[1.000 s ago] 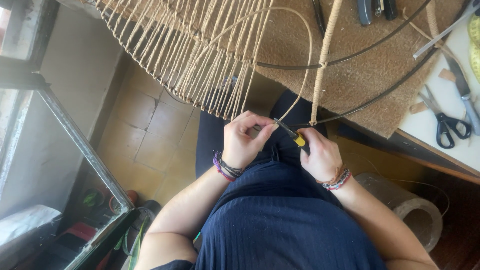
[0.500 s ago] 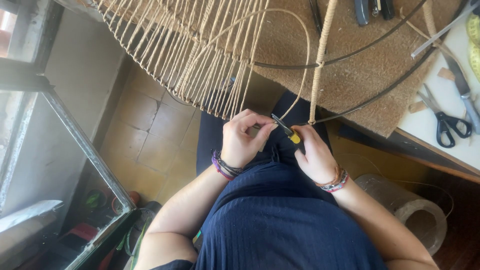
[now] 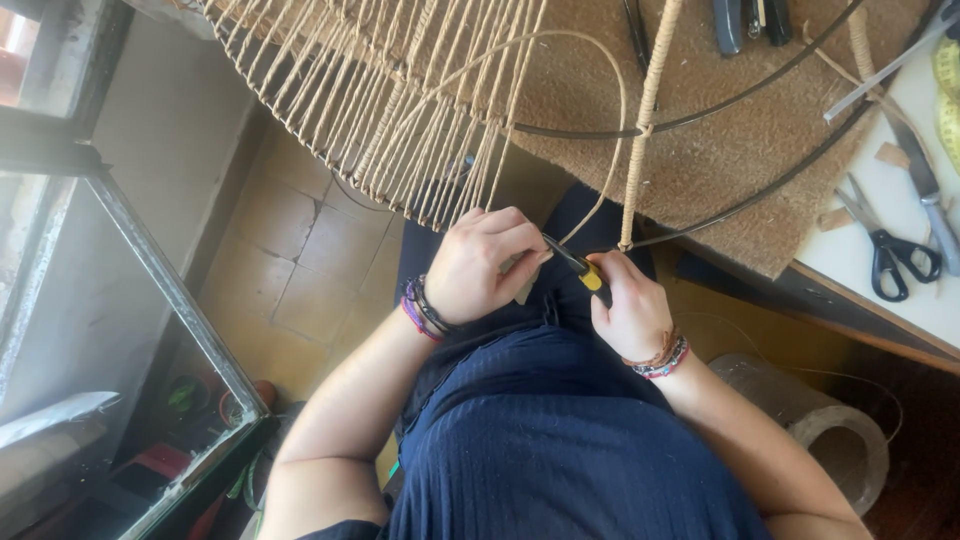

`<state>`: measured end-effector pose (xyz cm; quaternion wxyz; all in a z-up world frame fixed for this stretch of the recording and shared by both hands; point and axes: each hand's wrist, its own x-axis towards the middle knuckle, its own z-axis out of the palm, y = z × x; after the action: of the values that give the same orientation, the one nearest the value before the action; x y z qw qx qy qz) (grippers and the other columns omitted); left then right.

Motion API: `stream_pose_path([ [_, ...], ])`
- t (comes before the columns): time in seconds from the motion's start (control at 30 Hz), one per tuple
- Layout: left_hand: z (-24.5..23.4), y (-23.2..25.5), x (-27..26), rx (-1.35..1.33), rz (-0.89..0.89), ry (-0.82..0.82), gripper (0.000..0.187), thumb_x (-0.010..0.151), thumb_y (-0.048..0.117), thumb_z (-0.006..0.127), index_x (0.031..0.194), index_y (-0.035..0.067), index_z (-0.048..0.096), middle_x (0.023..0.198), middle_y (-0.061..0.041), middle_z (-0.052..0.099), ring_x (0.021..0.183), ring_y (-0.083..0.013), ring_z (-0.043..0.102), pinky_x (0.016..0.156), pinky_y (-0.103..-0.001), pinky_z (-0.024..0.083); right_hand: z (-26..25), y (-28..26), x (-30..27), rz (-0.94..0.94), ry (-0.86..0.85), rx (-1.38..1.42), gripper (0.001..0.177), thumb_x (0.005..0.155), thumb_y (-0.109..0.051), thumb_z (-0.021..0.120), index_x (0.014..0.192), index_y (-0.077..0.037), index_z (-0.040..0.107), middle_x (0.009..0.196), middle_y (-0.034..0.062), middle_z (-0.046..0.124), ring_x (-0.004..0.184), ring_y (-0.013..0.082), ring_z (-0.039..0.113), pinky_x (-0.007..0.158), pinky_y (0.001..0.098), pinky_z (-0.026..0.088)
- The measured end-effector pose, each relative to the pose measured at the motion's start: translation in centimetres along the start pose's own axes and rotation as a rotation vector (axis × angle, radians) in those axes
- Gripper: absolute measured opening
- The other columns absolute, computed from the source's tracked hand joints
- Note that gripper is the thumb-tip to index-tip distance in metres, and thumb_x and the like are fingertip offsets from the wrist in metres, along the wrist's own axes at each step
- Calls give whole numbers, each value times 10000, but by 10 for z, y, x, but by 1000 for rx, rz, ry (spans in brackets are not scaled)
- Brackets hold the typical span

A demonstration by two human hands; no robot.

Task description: Weaving a lampshade by attaching wicker strands to a frame using hot glue and trimming them with scissors.

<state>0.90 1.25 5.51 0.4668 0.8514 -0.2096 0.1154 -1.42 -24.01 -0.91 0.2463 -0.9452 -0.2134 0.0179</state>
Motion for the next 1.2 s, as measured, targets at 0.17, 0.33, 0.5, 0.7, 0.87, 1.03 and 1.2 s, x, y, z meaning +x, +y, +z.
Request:
stream_pose_path([
  [0.17, -11, -15, 1, 255, 180, -113, 104, 944, 126, 650, 843, 129, 673, 790, -28, 612, 685, -235, 651, 686, -328, 498, -5, 2, 1, 19, -50, 24, 342, 847, -2, 694, 1160, -140, 683, 903, 78, 725, 867, 330, 743, 827, 421, 614],
  [0.33, -23, -19, -5, 320, 130, -79, 116, 1003, 174, 583, 901, 126, 610, 838, -17, 554, 715, -266, 664, 693, -344, 507, -7, 2, 2, 46, -80, 75, 350, 846, -30, 676, 1177, -142, 666, 869, 86, 727, 863, 344, 740, 825, 455, 611],
  [0.5, -11, -20, -15, 264, -56, 59, 198, 1036, 312, 619, 904, 168, 654, 797, 11, 561, 790, -241, 650, 748, -324, 487, -12, -9, 7, 75, -119, 125, 355, 854, 15, 637, 1180, -126, 654, 877, 83, 742, 846, 328, 749, 854, 453, 609],
  [0.7, 15, -5, -15, 96, -152, 48, 196, 1003, 293, 676, 1111, 138, 728, 913, -13, 714, 1013, -258, 669, 879, -380, 482, -8, -3, 4, 108, -156, 168, 355, 867, 0, 626, 1189, -149, 639, 861, 42, 742, 878, 323, 749, 822, 454, 613],
  [0.87, 32, -7, -17, 22, -213, 76, 98, 994, 239, 681, 972, 166, 743, 736, 37, 710, 908, -214, 701, 835, -326, 488, 8, 13, -3, 163, -167, 97, 350, 884, -34, 638, 1204, -177, 639, 856, 25, 738, 836, 297, 748, 839, 433, 612],
  [1.03, 31, -12, -22, -7, -217, 39, 80, 985, 214, 690, 943, 172, 742, 688, 64, 714, 906, -187, 706, 869, -315, 490, 11, 19, 0, 157, -249, -21, 344, 861, -61, 678, 1182, -182, 651, 835, 33, 738, 822, 294, 754, 821, 430, 618],
  [1.2, 30, -14, -25, -115, -272, 6, 99, 993, 180, 678, 959, 129, 755, 700, 47, 748, 915, -205, 726, 926, -335, 504, -1, 5, 10, 169, -253, 205, 354, 836, 10, 667, 1157, -137, 655, 802, 45, 726, 793, 328, 741, 795, 472, 609],
])
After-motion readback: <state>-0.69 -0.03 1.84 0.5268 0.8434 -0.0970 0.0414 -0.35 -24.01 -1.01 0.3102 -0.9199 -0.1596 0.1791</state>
